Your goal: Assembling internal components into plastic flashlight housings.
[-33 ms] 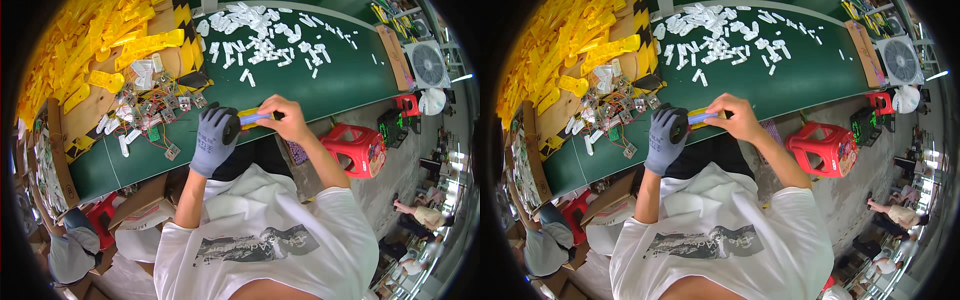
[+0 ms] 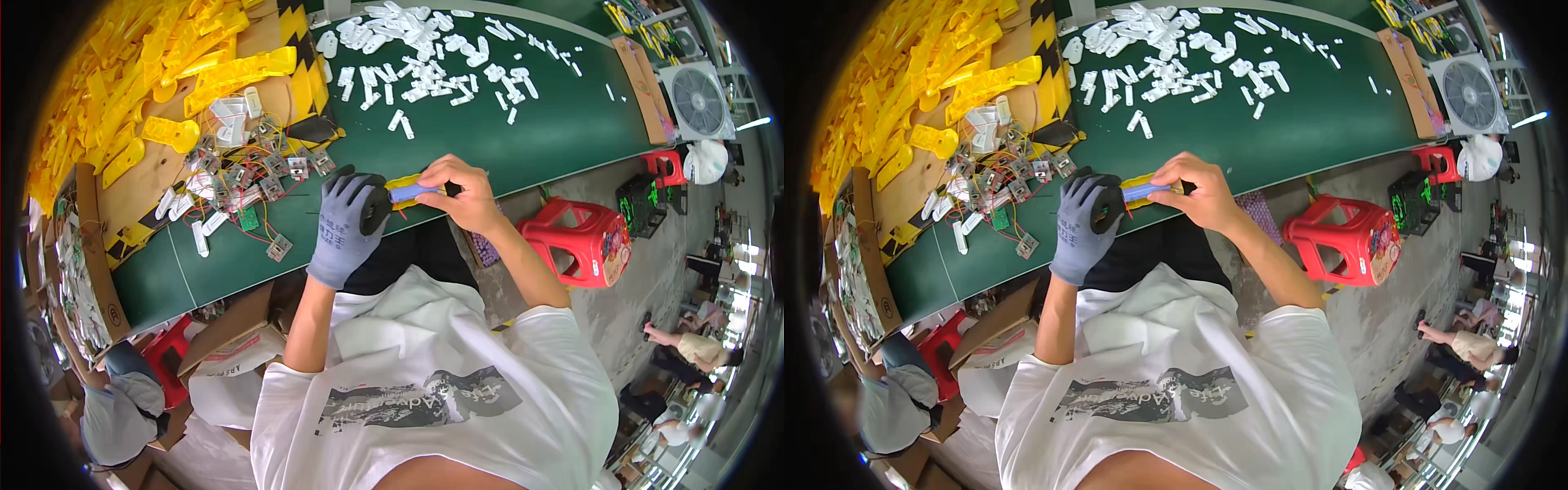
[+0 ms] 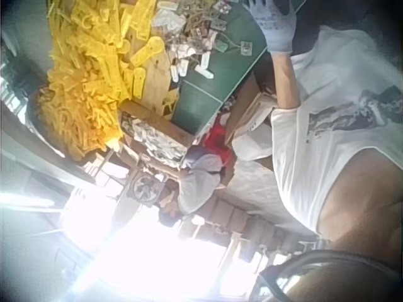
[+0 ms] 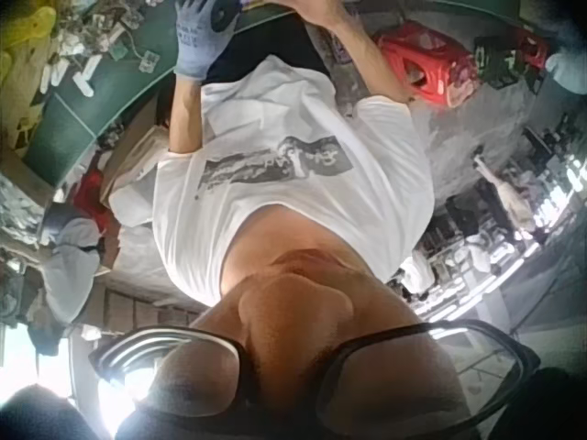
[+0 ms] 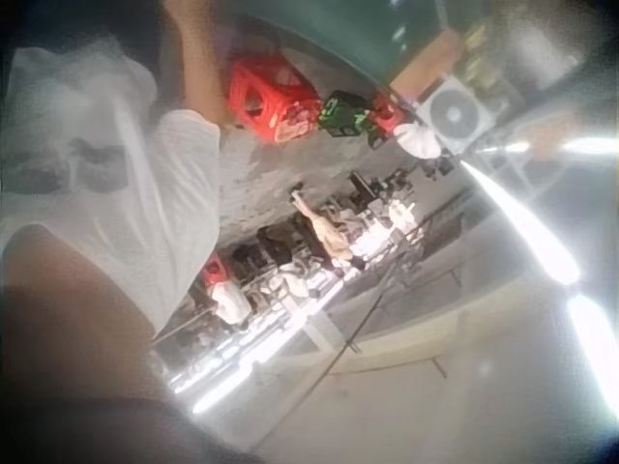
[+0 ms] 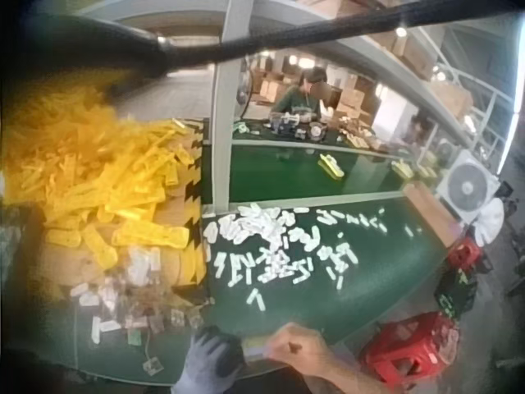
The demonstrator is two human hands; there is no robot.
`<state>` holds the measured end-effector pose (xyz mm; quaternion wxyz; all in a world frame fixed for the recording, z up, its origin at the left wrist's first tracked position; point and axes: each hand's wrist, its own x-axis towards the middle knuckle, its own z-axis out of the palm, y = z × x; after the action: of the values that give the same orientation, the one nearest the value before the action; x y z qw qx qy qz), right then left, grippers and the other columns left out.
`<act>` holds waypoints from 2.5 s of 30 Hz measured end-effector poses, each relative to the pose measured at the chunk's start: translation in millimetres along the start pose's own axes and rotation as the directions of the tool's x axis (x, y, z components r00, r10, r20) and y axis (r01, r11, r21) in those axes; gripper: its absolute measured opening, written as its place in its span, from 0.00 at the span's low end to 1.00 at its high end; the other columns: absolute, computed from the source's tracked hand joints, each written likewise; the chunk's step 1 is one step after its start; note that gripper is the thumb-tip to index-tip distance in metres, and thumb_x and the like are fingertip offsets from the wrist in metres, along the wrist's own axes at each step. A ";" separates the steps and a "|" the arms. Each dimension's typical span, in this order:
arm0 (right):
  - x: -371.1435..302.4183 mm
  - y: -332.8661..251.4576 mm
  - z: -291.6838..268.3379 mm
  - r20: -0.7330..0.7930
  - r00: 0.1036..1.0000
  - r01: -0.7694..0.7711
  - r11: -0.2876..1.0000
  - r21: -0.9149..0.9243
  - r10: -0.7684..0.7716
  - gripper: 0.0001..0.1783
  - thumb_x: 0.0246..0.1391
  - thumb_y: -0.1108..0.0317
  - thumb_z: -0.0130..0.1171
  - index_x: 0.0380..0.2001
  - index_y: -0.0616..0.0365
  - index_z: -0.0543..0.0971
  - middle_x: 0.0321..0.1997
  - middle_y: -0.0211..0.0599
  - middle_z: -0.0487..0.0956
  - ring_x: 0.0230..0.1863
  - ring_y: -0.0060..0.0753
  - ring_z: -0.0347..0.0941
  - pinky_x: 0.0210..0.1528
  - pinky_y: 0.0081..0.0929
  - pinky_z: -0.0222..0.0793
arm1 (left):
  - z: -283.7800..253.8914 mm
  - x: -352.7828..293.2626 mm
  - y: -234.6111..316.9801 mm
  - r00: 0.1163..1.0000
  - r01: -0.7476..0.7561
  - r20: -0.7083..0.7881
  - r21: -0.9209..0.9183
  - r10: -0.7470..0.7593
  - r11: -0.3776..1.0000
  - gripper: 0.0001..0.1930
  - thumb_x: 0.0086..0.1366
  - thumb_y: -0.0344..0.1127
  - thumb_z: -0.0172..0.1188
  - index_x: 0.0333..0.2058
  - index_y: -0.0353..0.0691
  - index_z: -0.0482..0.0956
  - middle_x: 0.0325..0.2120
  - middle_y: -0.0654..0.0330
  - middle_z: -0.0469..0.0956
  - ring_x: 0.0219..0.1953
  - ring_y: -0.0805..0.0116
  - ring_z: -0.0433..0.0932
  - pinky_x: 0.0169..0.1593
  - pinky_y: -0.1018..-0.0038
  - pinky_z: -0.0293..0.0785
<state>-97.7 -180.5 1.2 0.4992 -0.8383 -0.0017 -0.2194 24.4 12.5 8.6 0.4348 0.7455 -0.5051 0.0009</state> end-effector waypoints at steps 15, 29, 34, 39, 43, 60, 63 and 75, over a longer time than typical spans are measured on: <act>8.1 -5.6 -4.4 0.195 0.930 0.367 0.830 -0.420 -0.313 0.14 0.43 0.70 0.67 0.38 0.48 0.84 0.33 0.24 0.75 0.32 0.29 0.71 0.36 0.28 0.69 | -4.0 -1.1 -2.5 0.996 -0.066 0.052 -0.099 0.072 0.993 0.19 0.47 0.27 0.64 0.41 0.40 0.75 0.39 0.55 0.77 0.45 0.53 0.72 0.56 0.59 0.63; -34.6 -49.9 57.5 -0.278 0.960 -0.045 0.971 -0.236 -0.023 0.28 0.37 0.72 0.74 0.45 0.62 0.77 0.45 0.47 0.79 0.45 0.46 0.77 0.48 0.34 0.72 | 22.5 -60.9 71.7 0.749 0.387 -0.248 -0.589 -0.615 0.709 0.39 0.50 0.27 0.68 0.61 0.33 0.62 0.46 0.50 0.71 0.45 0.62 0.74 0.43 0.65 0.74; -31.0 -99.1 73.5 0.041 0.991 -0.130 0.991 -0.018 0.131 0.29 0.41 0.73 0.71 0.50 0.61 0.75 0.49 0.46 0.78 0.49 0.48 0.76 0.51 0.36 0.72 | -7.7 -42.4 35.9 0.714 0.433 -0.113 -0.705 -0.691 0.562 0.33 0.60 0.23 0.57 0.64 0.36 0.57 0.54 0.56 0.68 0.50 0.71 0.70 0.54 0.75 0.67; 36.4 -62.4 -5.3 0.280 0.906 -0.332 0.943 0.009 0.316 0.06 0.53 0.73 0.61 0.33 0.64 0.81 0.34 0.39 0.83 0.33 0.24 0.79 0.36 0.24 0.75 | -5.0 -42.6 3.8 0.748 0.275 0.050 -0.931 -0.661 0.240 0.31 0.60 0.20 0.53 0.63 0.38 0.59 0.59 0.60 0.64 0.57 0.73 0.64 0.58 0.76 0.62; 144.6 18.9 -39.1 0.065 0.930 -0.318 0.882 -0.348 0.361 0.10 0.54 0.65 0.60 0.37 0.57 0.83 0.27 0.34 0.82 0.26 0.24 0.76 0.33 0.22 0.72 | 0.9 -44.7 0.3 0.785 0.298 0.000 -0.877 -0.620 0.378 0.30 0.57 0.20 0.52 0.61 0.36 0.63 0.59 0.58 0.66 0.55 0.73 0.67 0.58 0.78 0.63; 248.6 69.8 -8.5 0.293 0.955 0.123 0.847 -0.517 0.040 0.14 0.43 0.61 0.69 0.31 0.57 0.84 0.29 0.39 0.81 0.33 0.40 0.77 0.37 0.32 0.71 | 8.2 -32.8 6.8 0.713 0.361 -0.027 -0.842 -0.700 0.400 0.17 0.68 0.31 0.54 0.54 0.33 0.71 0.47 0.60 0.76 0.45 0.80 0.71 0.51 0.80 0.68; 209.9 44.5 2.5 0.097 0.989 -0.063 0.909 -0.411 0.112 0.17 0.41 0.57 0.72 0.25 0.60 0.82 0.22 0.34 0.78 0.21 0.25 0.69 0.26 0.25 0.64 | 2.1 -32.4 6.9 0.701 0.367 -0.011 -0.852 -0.713 0.374 0.18 0.67 0.31 0.55 0.54 0.33 0.71 0.47 0.59 0.76 0.45 0.79 0.71 0.51 0.80 0.68; 136.7 26.0 8.9 -0.243 0.933 -0.254 0.964 0.074 0.265 0.11 0.61 0.66 0.55 0.42 0.61 0.77 0.25 0.35 0.81 0.23 0.19 0.75 0.25 0.17 0.67 | 2.9 -24.1 9.0 0.705 0.404 -0.020 -0.810 -0.709 0.424 0.16 0.69 0.34 0.54 0.53 0.36 0.72 0.42 0.65 0.76 0.40 0.83 0.69 0.44 0.83 0.68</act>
<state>34.8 -215.6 26.3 0.5370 -0.7863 0.1675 -0.2556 4.6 27.8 1.9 0.7617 0.6033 -0.0854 -0.2204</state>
